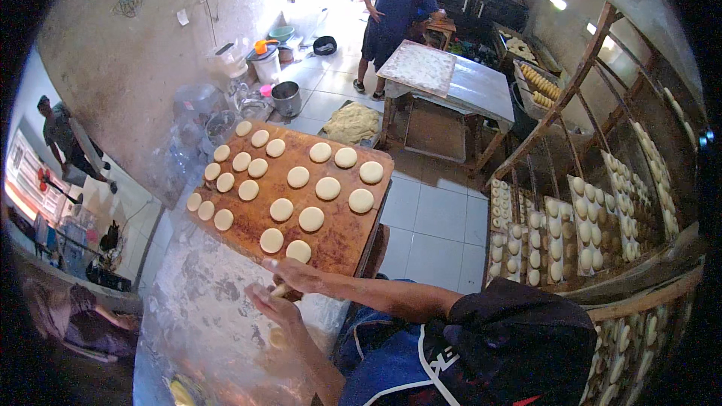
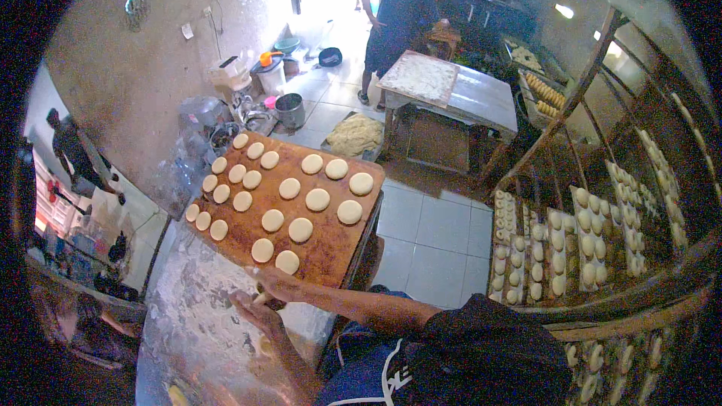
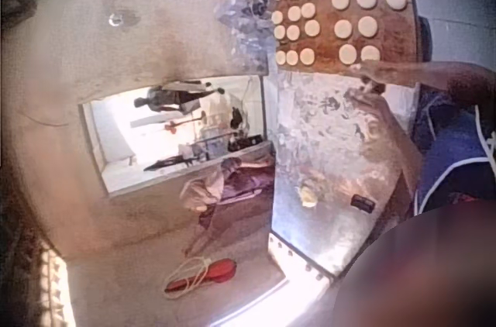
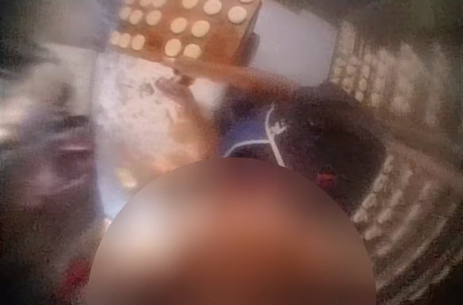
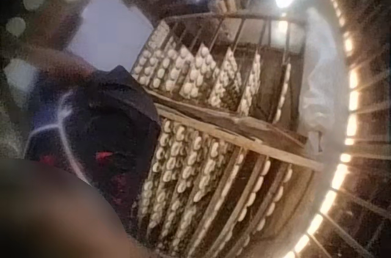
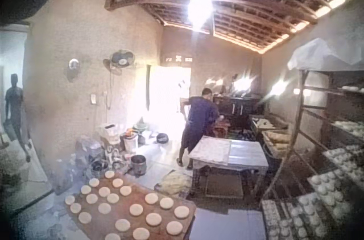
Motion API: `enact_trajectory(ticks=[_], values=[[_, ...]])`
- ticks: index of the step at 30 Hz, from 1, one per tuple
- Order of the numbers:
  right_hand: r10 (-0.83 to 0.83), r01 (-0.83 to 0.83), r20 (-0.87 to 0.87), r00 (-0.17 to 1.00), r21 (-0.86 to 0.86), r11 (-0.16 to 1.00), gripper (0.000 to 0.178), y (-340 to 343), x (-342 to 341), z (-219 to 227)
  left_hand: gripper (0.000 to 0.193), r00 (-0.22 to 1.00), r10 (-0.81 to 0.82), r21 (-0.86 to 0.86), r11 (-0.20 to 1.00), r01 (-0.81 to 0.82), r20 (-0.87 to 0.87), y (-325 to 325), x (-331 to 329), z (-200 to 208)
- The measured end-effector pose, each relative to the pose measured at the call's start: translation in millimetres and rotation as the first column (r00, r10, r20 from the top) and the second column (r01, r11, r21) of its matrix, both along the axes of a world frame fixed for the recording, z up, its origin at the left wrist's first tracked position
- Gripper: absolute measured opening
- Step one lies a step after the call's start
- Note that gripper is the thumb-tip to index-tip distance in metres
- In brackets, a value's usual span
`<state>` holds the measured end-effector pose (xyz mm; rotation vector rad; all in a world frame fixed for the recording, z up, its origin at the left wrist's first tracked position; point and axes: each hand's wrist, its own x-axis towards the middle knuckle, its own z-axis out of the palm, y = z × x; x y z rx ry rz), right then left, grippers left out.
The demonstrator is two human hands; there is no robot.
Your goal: The person repeatedly picks up flattened dough discs from a wooden board, presses a hole in the center with fingers to form rings, and places them back on the board. The person then carries the board to a multi-tiered rack and stacks it with other boards of shaped dough.
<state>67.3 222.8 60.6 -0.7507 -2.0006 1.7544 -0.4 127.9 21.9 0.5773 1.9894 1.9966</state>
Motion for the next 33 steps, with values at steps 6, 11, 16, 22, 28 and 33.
enact_trajectory(ticks=[6,11,16,22,28,33], values=[[-0.016,0.039,-0.089,0.996,0.274,0.961,0.058,21,19,11,0.046,0.979,0.13,0.277,0.945,-0.171,0.159,42,11,-34],[0.067,-0.093,0.106,0.992,0.267,0.959,0.063,55,48,14,0.041,0.972,-0.099,0.132,0.989,0.071,0.213,73,17,-66],[0.161,-0.15,-0.019,0.987,0.271,0.951,0.063,97,70,-4,0.051,0.837,-0.31,0.611,0.791,-0.036,0.45,103,46,-50],[0.181,-0.117,-0.174,0.968,0.324,0.939,0.035,123,85,-27,0.051,0.98,-0.113,0.194,0.978,0.081,0.164,114,92,-33],[0.273,-0.263,0.018,0.962,0.329,0.907,0.045,142,116,-13,0.051,0.797,0.12,-0.239,0.918,-0.316,-0.592,136,114,-26],[0.314,-0.288,-0.144,0.939,0.175,0.942,0.047,141,123,1,0.036,0.967,0.133,0.253,0.949,-0.187,0.216,133,127,-12]])
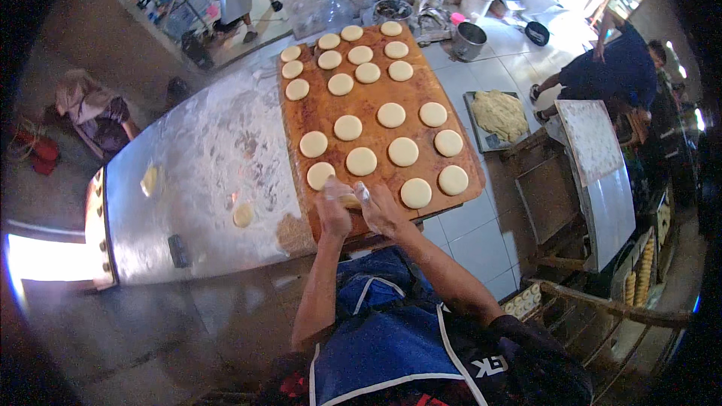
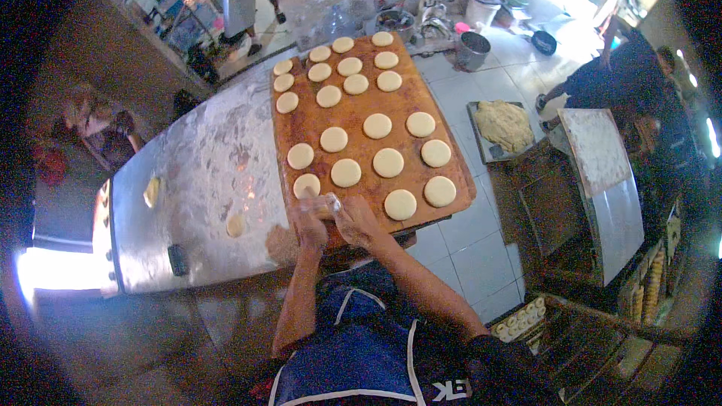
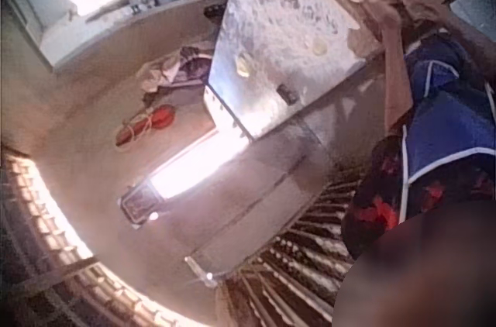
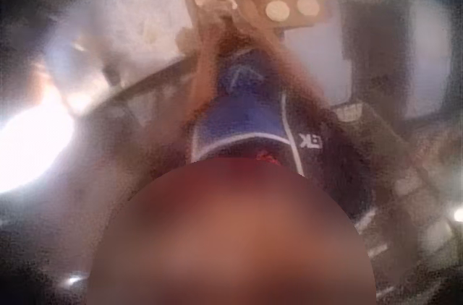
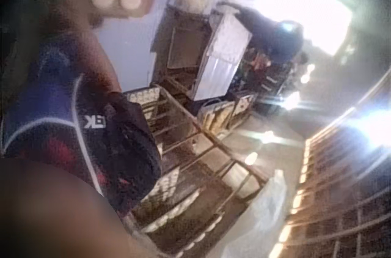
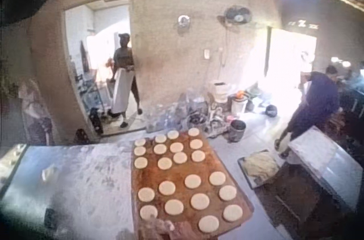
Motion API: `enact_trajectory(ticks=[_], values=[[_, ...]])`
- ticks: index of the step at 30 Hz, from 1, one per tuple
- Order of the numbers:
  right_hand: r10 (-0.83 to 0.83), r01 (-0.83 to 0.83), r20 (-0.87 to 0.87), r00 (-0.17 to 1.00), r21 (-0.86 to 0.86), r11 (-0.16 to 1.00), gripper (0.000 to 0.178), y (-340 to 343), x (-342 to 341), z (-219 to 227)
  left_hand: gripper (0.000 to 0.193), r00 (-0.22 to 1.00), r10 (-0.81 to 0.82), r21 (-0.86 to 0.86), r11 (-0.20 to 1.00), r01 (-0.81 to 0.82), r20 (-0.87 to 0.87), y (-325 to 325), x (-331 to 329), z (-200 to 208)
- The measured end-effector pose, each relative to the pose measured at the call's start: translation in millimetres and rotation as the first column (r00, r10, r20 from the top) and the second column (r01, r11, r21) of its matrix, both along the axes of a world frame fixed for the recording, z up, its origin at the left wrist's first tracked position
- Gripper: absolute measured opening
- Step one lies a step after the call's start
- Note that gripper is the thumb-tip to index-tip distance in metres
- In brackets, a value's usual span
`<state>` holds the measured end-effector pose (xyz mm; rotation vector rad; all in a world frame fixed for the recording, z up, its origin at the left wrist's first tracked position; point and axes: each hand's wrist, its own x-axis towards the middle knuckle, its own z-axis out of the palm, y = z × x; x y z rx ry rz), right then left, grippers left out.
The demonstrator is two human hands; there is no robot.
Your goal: The person repeatedly picks up flattened dough discs from a wooden board, presses a hole in the center with fingers to form rings, and places them back on the board. The person then carries the board to a multi-tiered rack and stacks it with other boards of shaped dough.
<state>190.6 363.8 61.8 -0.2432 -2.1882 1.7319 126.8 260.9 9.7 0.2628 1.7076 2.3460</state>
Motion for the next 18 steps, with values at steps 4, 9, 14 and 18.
enact_trajectory(ticks=[4,9,14,18], values=[[0.107,-0.11,0.032,0.994,0.137,0.984,0.05,-9,-1,-9,0.045,0.994,-0.023,-0.051,0.999,0.017,-0.11,-16,9,-3],[0.209,-0.2,0.154,0.966,-0.073,0.977,0.045,-24,9,-20,0.04,0.993,0.045,-0.153,0.986,-0.061,-0.104,-46,15,-17],[0.189,-0.193,0.048,0.981,0.112,0.975,0.029,-33,4,-16,0.039,0.967,0.25,-0.557,0.796,-0.235,-0.051,-70,2,-15],[0.011,-0.1,0.362,0.932,0.228,0.968,0.061,-36,6,-17,0.036,0.962,-0.004,-0.88,0.406,-0.247,-0.272,-74,-9,-6]])
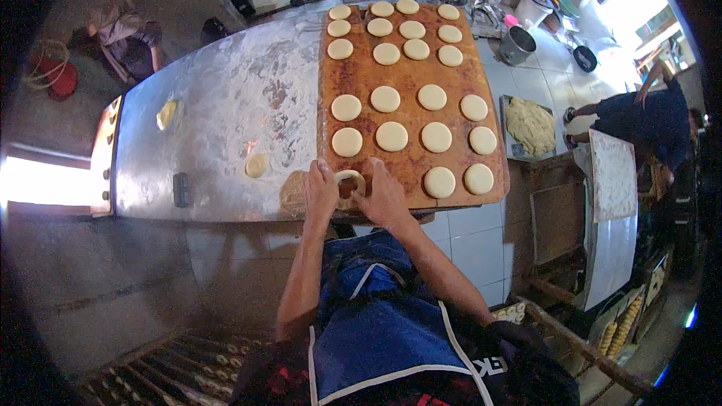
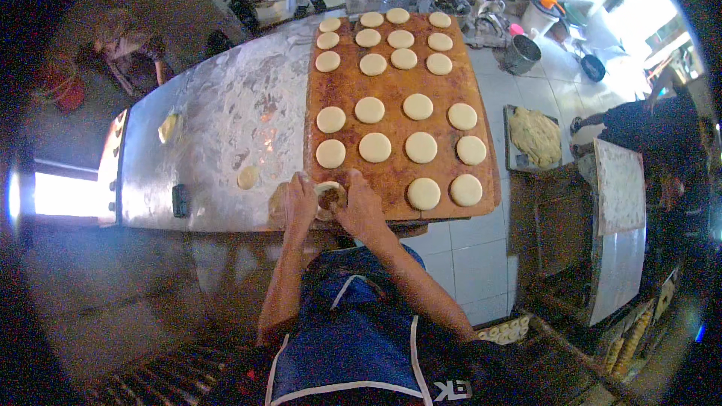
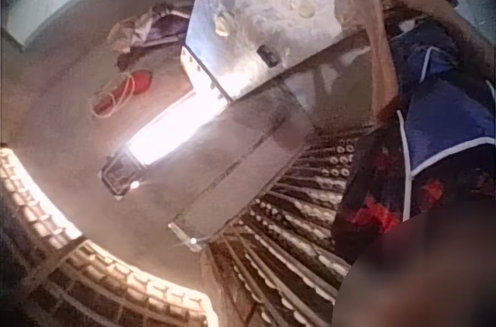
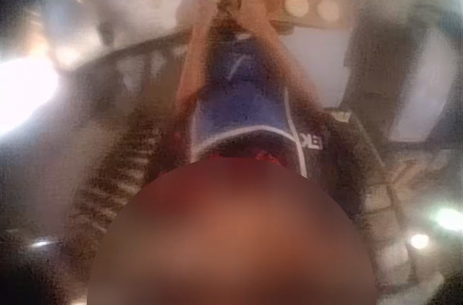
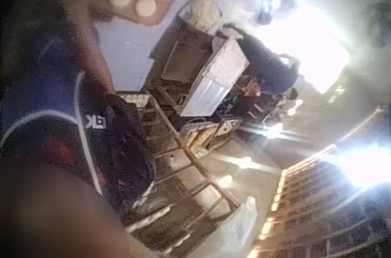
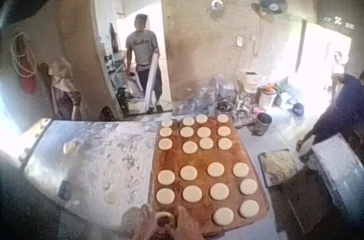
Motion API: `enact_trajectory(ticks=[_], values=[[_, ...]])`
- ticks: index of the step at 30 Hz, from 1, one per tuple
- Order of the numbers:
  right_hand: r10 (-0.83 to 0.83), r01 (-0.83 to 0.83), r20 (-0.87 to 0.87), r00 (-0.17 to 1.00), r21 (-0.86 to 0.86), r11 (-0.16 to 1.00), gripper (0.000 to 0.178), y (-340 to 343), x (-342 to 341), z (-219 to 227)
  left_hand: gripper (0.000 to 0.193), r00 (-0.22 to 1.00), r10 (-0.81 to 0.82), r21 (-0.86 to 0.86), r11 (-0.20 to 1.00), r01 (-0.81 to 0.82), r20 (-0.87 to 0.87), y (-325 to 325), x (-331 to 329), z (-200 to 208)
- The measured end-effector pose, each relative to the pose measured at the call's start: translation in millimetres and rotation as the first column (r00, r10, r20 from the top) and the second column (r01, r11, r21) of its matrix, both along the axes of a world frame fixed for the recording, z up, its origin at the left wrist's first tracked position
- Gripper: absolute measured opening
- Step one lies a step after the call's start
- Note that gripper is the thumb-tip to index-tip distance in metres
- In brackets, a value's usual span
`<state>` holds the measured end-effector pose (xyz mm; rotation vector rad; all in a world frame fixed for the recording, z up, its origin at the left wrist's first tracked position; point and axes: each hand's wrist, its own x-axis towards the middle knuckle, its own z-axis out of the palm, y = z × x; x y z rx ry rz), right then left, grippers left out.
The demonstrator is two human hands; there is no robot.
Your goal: The person repeatedly picks up flattened dough discs from a wooden board, presses a hole in the center with fingers to form rings, and places them back on the board. The person then carries the board to a multi-tiered rack and stacks it with other boards of shaped dough.
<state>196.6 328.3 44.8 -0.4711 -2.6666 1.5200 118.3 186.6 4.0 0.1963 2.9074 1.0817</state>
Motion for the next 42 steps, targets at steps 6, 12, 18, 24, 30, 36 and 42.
enact_trajectory(ticks=[6,12,18,24,30,36,42], values=[[0.056,-0.016,-0.11,0.992,0.34,0.94,0.081,30,9,-13,0.019,0.951,-0.27,0.009,0.962,0.274,-0.149,-15,-2,6],[0.068,0.146,-0.319,0.945,0.6,0.786,0.048,65,-62,-46,0.021,0.953,-0.278,0.064,0.956,0.287,-0.123,-21,2,-1],[0.118,-0.084,-0.019,0.993,0.592,0.801,0.035,83,-77,-52,0.024,0.893,-0.22,0.051,0.964,0.26,-0.392,10,-47,-6],[0.131,-0.075,-0.103,0.986,0.427,0.901,0.039,75,-71,-18,0.029,0.922,-0.383,-0.206,0.9,0.385,0.05,33,-88,-2],[0.213,-0.18,-0.15,0.966,0.209,0.961,0.034,-1,-94,-3,0.041,0.979,-0.204,0.361,0.913,0.19,0.0,-50,-111,16],[0.28,-0.274,-0.008,0.96,0.183,0.944,0.034,-101,-196,-55,0.047,0.985,0.011,0.018,1.0,-0.008,-0.174,-155,-203,-5],[0.199,-0.11,-0.057,0.978,0.672,0.732,0.033,-127,-234,-83,0.036,0.945,-0.03,0.137,0.987,0.079,-0.327,-174,-178,-15]])
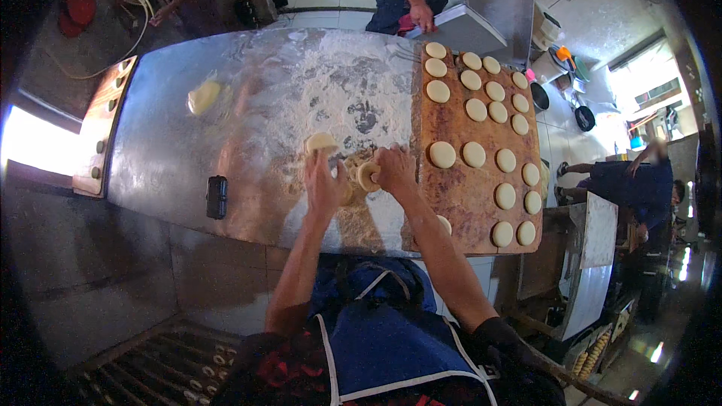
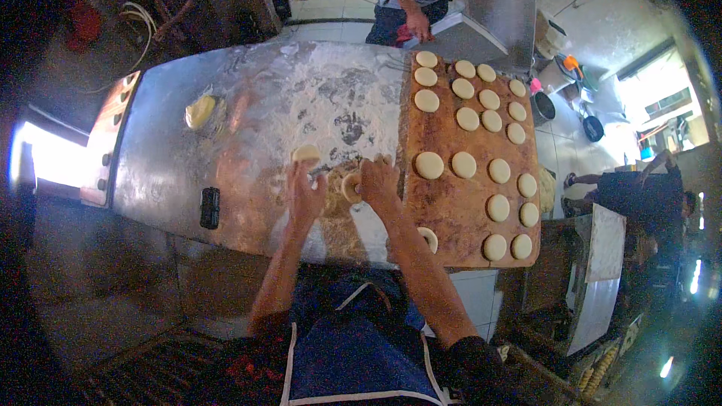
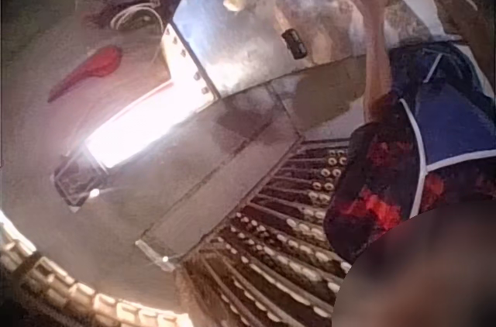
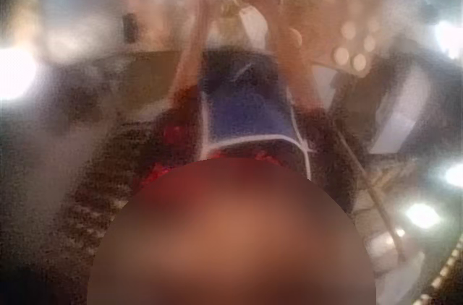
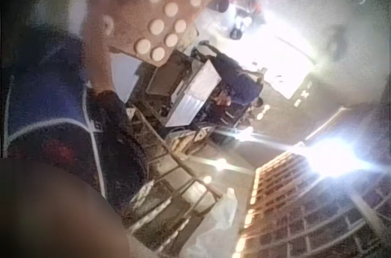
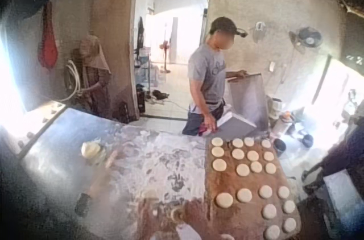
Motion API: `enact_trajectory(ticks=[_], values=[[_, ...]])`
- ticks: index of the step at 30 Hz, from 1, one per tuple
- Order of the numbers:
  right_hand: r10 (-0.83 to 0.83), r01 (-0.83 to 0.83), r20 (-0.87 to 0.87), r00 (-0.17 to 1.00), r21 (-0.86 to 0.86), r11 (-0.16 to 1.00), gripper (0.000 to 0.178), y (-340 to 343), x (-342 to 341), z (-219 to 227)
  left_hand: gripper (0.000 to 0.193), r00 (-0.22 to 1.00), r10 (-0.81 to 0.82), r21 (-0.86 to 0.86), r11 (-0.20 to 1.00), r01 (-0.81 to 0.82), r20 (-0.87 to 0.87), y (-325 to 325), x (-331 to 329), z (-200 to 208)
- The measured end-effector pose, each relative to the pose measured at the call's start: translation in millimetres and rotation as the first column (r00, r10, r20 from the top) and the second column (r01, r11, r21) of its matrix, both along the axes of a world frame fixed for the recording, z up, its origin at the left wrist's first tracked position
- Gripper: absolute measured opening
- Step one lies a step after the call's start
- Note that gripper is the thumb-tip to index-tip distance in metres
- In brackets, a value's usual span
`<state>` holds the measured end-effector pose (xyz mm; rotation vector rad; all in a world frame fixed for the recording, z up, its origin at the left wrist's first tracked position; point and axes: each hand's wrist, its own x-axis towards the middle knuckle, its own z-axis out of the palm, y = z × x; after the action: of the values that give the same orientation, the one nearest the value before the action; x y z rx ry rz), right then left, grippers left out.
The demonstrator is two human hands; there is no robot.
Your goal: The person repeatedly picks up flattened dough discs from a wooden board, presses a hole in the center with fingers to form rings, and places them back on the board. The person then carries the board to a multi-tiered rack and stacks it with other boards of shaped dough.
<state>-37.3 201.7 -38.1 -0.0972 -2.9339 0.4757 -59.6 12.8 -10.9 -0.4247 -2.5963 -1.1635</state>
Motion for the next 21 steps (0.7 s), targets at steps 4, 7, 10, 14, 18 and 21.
enact_trajectory(ticks=[4,7,10,14,18,21], values=[[0.096,0.011,0.207,0.974,-0.464,0.886,0.037,7,15,15,0.031,0.986,-0.142,0.228,0.967,0.118,0.092,8,28,0],[0.022,0.193,0.232,0.972,-0.853,0.485,0.034,4,36,28,0.031,0.865,-0.35,0.44,0.881,0.174,0.359,12,30,3],[-0.053,0.14,0.132,0.99,-0.835,0.532,0.037,1,45,40,0.031,0.697,-0.461,0.505,0.848,0.162,0.55,18,27,8],[-0.131,0.12,0.06,0.99,-0.846,0.52,0.046,-3,52,56,0.021,0.799,-0.409,0.472,0.863,0.182,0.441,34,31,11],[-0.166,0.124,0.048,0.985,-0.866,0.485,0.053,-2,64,73,0.031,0.797,-0.448,0.638,0.763,0.104,0.406,53,40,10],[-0.037,0.075,0.066,0.997,-0.923,0.377,0.051,5,71,80,0.045,0.634,-0.588,0.852,0.461,-0.249,0.503,64,47,15]])
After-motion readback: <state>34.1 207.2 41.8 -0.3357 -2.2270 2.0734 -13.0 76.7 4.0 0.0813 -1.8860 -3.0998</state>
